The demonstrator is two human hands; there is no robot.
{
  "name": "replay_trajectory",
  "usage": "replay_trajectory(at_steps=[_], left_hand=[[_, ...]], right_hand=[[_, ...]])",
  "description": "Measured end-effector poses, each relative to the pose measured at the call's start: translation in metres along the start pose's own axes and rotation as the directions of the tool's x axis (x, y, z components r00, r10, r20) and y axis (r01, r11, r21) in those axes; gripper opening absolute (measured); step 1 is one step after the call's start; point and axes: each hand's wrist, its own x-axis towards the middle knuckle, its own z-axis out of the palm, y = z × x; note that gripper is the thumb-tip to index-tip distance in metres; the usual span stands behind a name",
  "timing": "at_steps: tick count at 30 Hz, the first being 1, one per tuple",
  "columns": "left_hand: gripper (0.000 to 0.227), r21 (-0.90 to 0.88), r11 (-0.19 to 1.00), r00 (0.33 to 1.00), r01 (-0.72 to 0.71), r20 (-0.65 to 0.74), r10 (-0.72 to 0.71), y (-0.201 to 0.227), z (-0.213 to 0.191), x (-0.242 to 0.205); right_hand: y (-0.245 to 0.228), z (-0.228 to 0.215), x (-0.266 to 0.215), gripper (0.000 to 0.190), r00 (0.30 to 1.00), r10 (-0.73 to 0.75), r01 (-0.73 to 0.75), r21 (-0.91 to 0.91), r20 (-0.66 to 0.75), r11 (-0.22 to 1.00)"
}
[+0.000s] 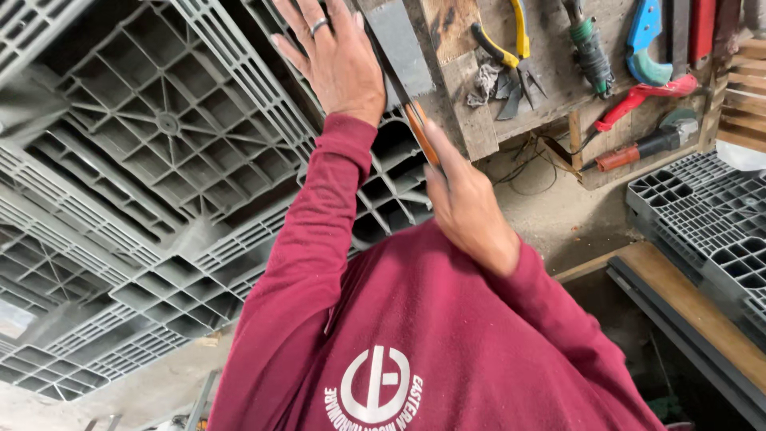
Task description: The person cuts a small piece from a gray plastic crate using a hand saw, then fits the piece into a damaged corner. They use a soldering iron to melt and fuse the plastic piece into place, completing the repair.
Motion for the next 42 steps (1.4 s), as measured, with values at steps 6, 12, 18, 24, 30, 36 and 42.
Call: replay_trajectory(at_steps=[6, 12, 18, 24, 30, 36, 42], left_hand=[[0.058, -0.055, 0.996, 0.995, -0.066, -0.072, 0.062, 0.002, -0.006, -0.002], [0.049, 0.183, 0.983, 0.943, -0.03, 0.332, -0.033, 0.012, -0.021, 0.0], [0.059, 0.005, 0.998, 0.997, -0.056, -0.06, 0.056, 0.01, -0.012, 0.001], [0.058, 0.047, 0.998, 0.994, -0.051, 0.099, 0.046, 0.013, -0.011, -0.007], [0.059, 0.004, 0.995, 0.995, -0.096, 0.018, 0.096, 0.02, -0.031, -0.004], [0.045, 0.143, 0.99, 0.943, -0.018, 0.332, -0.031, 0.012, -0.046, 0.003], [0.056, -0.124, 0.984, 0.972, -0.129, -0.212, 0.101, -0.014, 0.008, 0.001]], right_hand=[[-0.045, -0.059, -0.089, 0.058, 0.965, 0.251, -0.237, -0.162, 0.072, 0.958], [0.011, -0.011, 0.013, 0.055, 1.0, 0.008, -0.006, -0.056, 0.027, 0.998], [-0.009, -0.007, 0.034, 0.054, 0.992, 0.126, -0.126, 0.08, 0.007, 0.989], [-0.025, -0.04, -0.039, 0.058, 0.963, 0.263, -0.262, -0.017, 0.061, 0.965], [-0.049, -0.059, -0.079, 0.057, 0.876, 0.472, -0.473, -0.014, 0.1, 0.881], [0.011, 0.001, 0.012, 0.056, 0.981, 0.193, -0.193, 0.034, -0.012, 0.981], [0.024, 0.023, 0.001, 0.057, 0.98, -0.155, 0.156, 0.001, -0.122, 0.988]])
